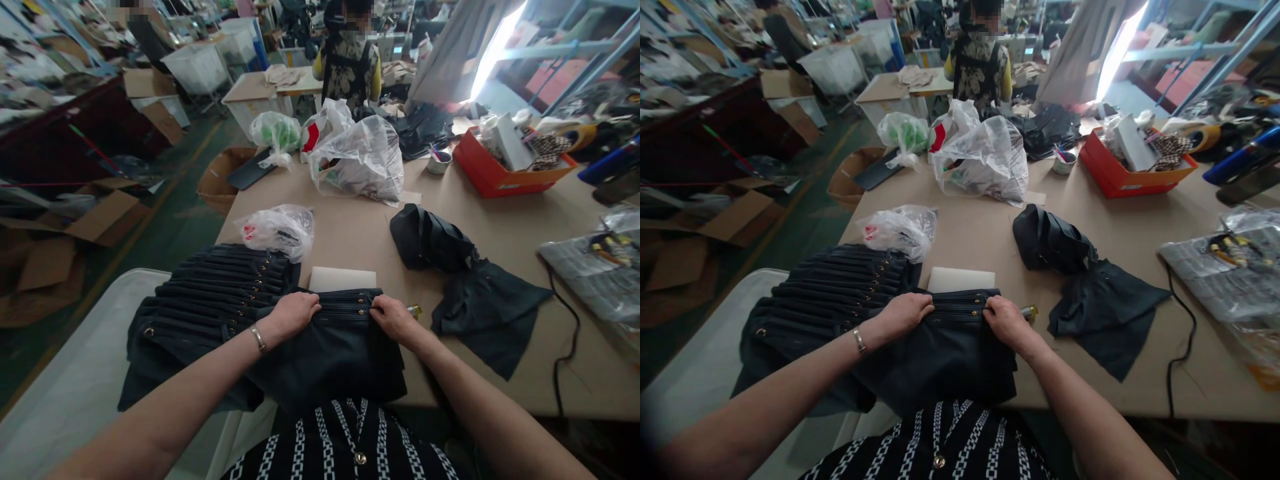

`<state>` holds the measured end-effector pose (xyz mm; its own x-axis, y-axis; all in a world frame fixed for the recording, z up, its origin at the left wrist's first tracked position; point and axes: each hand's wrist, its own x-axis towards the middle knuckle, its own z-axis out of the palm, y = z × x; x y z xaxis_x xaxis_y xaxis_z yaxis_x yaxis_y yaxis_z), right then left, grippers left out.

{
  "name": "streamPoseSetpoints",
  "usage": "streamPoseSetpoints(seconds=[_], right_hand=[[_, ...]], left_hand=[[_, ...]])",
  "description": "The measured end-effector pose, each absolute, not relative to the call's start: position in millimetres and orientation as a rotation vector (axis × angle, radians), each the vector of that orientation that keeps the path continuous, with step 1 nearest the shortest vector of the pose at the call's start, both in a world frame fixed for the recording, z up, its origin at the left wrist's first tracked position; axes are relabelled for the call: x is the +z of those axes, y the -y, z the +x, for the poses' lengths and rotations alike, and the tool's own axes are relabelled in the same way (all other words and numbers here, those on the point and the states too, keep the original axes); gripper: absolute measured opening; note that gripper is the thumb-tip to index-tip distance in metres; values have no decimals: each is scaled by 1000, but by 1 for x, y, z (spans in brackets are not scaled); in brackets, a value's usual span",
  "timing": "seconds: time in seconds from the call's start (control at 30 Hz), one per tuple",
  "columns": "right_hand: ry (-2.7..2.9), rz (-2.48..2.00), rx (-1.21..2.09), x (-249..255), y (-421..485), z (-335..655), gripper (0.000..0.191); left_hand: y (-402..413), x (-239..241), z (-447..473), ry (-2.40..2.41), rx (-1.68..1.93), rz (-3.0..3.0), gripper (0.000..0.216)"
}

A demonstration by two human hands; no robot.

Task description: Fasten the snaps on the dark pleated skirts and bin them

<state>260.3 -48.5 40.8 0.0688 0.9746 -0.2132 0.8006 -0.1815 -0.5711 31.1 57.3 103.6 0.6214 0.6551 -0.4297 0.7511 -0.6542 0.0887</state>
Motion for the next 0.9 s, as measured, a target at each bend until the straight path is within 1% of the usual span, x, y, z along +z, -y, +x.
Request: streamPoseSetpoints(seconds=[0.13, 0.23, 0.33, 0.47, 0.53, 0.57, 0.63, 0.73, 0.8, 0.9], right_hand=[[1791, -2198, 732, 17, 43, 253, 10], [1813, -2250, 692, 12, 45, 248, 11], [1838, -2271, 680, 12, 44, 247, 13], [1868, -2293, 672, 17, 39, 247, 14], [1877, -2297, 660, 20, 38, 244, 16], [1879, -2293, 653, 22, 38, 242, 17], [1872, -2288, 637, 23, 37, 239, 18], [1837, -2289, 615, 25, 39, 241, 19], [1807, -2275, 591, 30, 46, 255, 19], [1680, -2316, 479, 43, 70, 308, 28]], left_hand=[[-62, 71, 41, -1144, -605, 2638, 28], [-64, 61, 42, -1145, -636, 2635, 28], [-68, 63, 42, -1158, -647, 2632, 27], [-62, 77, 49, -1165, -651, 2665, 26], [-49, 80, 56, -1154, -561, 2793, 30], [-41, 78, 60, -1128, -457, 2908, 35], [-23, 66, 65, -914, -291, 3081, 44], [-2, 36, 64, -645, -326, 3126, 56], [4, 17, 60, -635, -300, 3141, 60], [4, 4, 52, -662, -232, 3143, 63]])
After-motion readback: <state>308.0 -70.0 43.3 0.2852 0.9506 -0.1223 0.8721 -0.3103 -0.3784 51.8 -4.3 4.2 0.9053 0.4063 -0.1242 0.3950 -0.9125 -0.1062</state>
